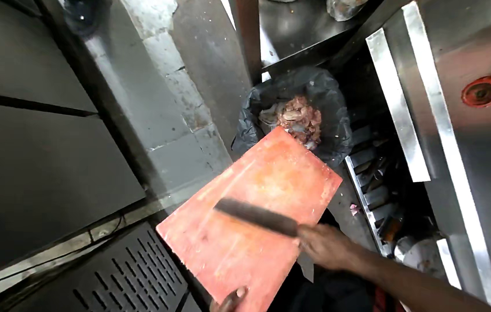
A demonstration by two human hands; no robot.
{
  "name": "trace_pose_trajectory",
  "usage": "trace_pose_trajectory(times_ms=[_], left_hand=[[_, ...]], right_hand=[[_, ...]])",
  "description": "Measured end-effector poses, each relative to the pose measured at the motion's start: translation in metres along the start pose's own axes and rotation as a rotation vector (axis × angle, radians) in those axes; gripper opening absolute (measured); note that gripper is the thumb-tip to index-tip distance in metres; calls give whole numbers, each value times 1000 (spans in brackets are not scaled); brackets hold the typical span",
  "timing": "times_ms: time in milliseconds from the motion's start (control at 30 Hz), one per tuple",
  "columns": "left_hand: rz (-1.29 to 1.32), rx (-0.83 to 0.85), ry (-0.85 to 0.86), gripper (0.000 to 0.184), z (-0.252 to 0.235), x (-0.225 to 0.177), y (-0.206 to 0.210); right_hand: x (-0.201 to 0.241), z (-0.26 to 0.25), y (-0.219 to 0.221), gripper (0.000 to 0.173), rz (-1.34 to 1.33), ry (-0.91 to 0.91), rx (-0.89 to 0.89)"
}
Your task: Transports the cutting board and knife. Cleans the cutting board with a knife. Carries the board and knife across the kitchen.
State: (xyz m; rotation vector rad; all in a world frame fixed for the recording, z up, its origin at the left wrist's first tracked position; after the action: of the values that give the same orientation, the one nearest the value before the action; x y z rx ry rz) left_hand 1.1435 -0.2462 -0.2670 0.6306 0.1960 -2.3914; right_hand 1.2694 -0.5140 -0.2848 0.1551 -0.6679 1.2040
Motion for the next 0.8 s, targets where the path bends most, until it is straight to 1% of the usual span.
trace_pose_trajectory(times_ms=[67,133,200,233,267,300,367,433,500,533,567,600,667,700,767,800], left_hand=[[-15,-19,26,22,0,2,-10],[-24,-28,29,23,1,4,-15],[-8,-17,31,25,2,8,-15],[8,-6,39,24,1,8,-14],[33,1,49,22,-1,9,-11],[47,5,57,22,-1,11,-11],[54,8,65,21,1,12,-12],[65,37,84,19,-1,8,-8],[74,48,102,19,-2,8,-9],[96,56,104,21,-5,11,-13],[119,66,100,22,-10,15,-22],[133,78,89,22,-14,21,-32],[108,52,73,20,-18,24,-38],[63,35,75,18,-17,22,-33],[34,-6,92,17,-13,17,-17],[38,-11,97,17,-11,16,-13]], right_hand=[[-52,-16,-32,44,-11,145,-63],[-102,-34,-65,46,-56,295,-215],[-126,-39,-89,50,-126,403,-353],[-126,-37,-89,50,-138,413,-415],[-117,-34,-84,49,-134,382,-457],[-101,-31,-74,46,-125,317,-441],[-55,-20,-39,37,-101,136,-313],[-9,-11,-3,37,-48,-57,-142],[16,0,30,40,16,-181,-43],[16,4,40,45,36,-203,-29],[9,8,43,49,40,-186,-18],[-5,10,37,52,36,-131,2],[-50,9,11,56,10,8,-9],[-77,6,-5,55,-14,82,-33],[-122,-3,-35,52,-26,187,-164],[-136,-8,-48,49,-31,249,-228]])
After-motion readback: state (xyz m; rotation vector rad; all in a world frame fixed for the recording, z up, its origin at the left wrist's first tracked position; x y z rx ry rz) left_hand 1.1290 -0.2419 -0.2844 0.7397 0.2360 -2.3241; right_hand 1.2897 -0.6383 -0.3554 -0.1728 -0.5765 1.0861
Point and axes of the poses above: each hand's wrist, its own z-axis away from the middle knuckle, its own y-axis out of the palm, x = y × z, the point moved 4 cm from there along -z, towards the middle knuckle, and after that the axes turned 2 degrees about -x, right-handed, at the moved point
